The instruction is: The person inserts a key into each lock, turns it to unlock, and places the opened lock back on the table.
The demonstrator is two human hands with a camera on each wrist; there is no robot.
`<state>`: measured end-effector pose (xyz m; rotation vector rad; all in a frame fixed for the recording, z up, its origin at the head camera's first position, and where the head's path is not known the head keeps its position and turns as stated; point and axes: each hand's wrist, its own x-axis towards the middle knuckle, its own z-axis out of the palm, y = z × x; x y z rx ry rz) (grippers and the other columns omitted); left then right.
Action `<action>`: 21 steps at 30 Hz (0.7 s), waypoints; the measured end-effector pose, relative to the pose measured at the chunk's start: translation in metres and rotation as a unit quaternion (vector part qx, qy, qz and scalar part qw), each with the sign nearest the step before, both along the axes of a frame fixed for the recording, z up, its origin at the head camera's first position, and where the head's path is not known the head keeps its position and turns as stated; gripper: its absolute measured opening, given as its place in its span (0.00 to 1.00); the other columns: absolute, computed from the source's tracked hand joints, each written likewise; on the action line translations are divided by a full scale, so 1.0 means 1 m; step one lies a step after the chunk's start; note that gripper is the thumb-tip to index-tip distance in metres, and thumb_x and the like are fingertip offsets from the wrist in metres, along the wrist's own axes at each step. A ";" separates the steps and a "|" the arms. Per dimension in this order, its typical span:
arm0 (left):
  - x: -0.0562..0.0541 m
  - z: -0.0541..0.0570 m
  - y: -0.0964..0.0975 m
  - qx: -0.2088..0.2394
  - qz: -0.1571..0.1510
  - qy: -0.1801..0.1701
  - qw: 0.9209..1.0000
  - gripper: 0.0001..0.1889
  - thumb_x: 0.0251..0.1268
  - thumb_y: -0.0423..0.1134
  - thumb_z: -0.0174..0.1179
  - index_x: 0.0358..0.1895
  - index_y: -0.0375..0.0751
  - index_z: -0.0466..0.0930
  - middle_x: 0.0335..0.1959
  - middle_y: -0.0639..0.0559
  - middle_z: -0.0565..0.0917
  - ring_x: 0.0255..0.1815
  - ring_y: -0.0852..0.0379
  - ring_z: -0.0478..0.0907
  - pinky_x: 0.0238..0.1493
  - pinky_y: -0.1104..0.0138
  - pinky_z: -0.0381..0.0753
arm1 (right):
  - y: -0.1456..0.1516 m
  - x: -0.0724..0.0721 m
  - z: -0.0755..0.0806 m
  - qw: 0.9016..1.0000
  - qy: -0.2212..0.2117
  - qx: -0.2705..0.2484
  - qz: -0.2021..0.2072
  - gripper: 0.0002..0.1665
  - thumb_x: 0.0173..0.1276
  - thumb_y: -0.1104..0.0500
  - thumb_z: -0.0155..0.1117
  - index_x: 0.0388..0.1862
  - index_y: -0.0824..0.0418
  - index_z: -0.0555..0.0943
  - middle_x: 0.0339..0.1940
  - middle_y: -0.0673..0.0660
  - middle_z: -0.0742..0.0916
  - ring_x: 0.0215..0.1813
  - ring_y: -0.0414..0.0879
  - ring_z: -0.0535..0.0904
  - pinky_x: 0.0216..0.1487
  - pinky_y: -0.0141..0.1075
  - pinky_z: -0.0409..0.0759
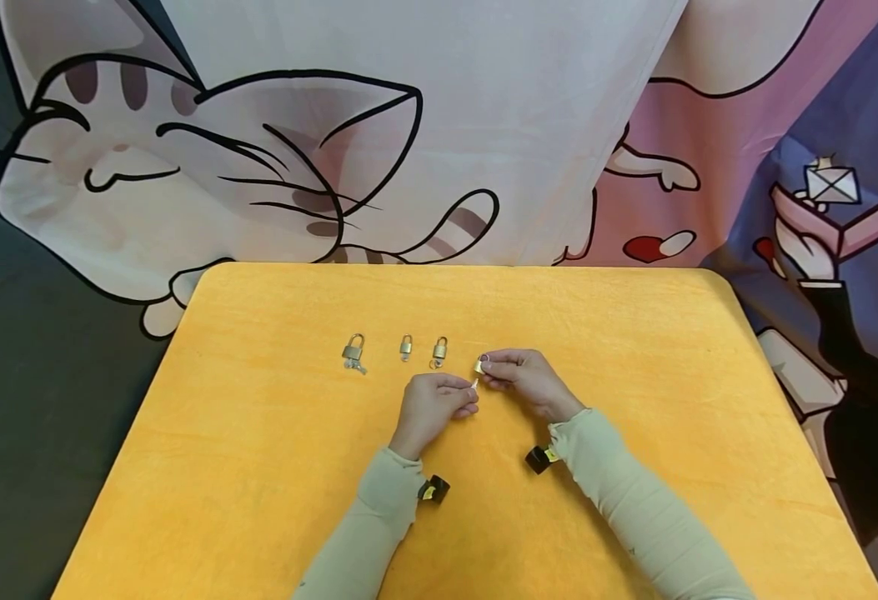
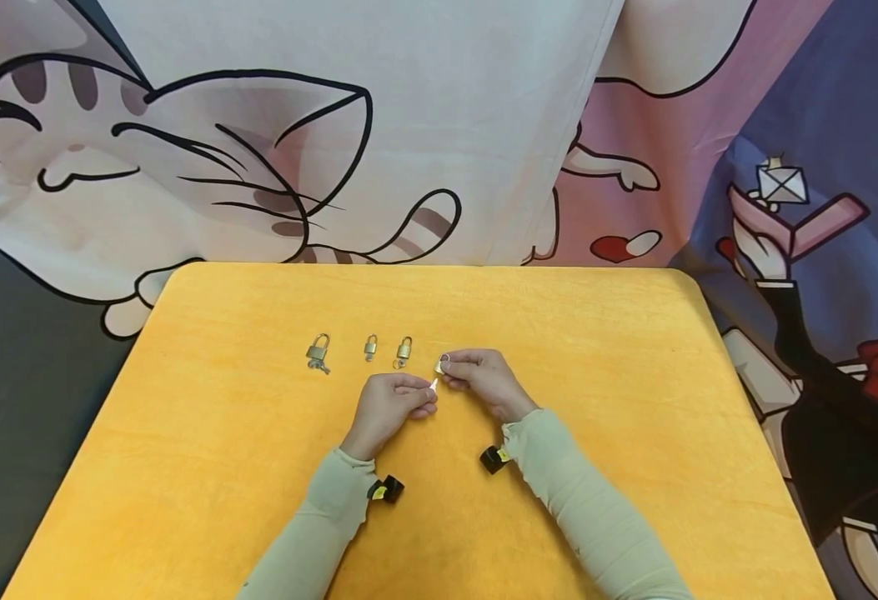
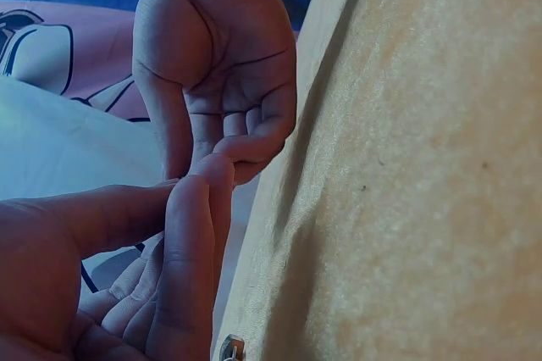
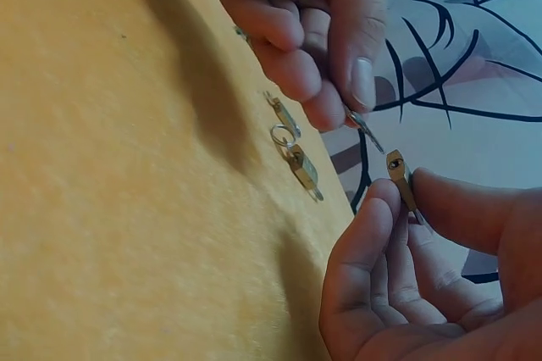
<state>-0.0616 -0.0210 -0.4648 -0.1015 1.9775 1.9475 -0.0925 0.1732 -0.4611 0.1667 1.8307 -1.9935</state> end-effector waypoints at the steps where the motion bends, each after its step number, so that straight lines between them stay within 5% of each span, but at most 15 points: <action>1: 0.000 0.000 0.000 0.000 0.001 0.000 1.000 0.07 0.65 0.30 0.67 0.41 0.28 0.87 0.31 0.42 0.89 0.32 0.50 0.89 0.36 0.63 0.87 | -0.001 0.000 -0.001 1.000 -0.001 -0.001 0.001 0.21 0.73 0.68 0.62 0.58 0.82 0.76 0.39 0.53 0.89 0.40 0.39 0.86 0.44 0.30 0.83; 21: -0.001 0.000 0.002 -0.005 0.023 0.011 1.000 0.06 0.63 0.30 0.68 0.40 0.28 0.88 0.29 0.43 0.89 0.31 0.50 0.89 0.35 0.64 0.86 | -0.002 0.005 -0.001 1.000 -0.007 -0.012 0.007 0.18 0.72 0.70 0.62 0.56 0.81 0.77 0.39 0.54 0.88 0.40 0.41 0.86 0.45 0.32 0.84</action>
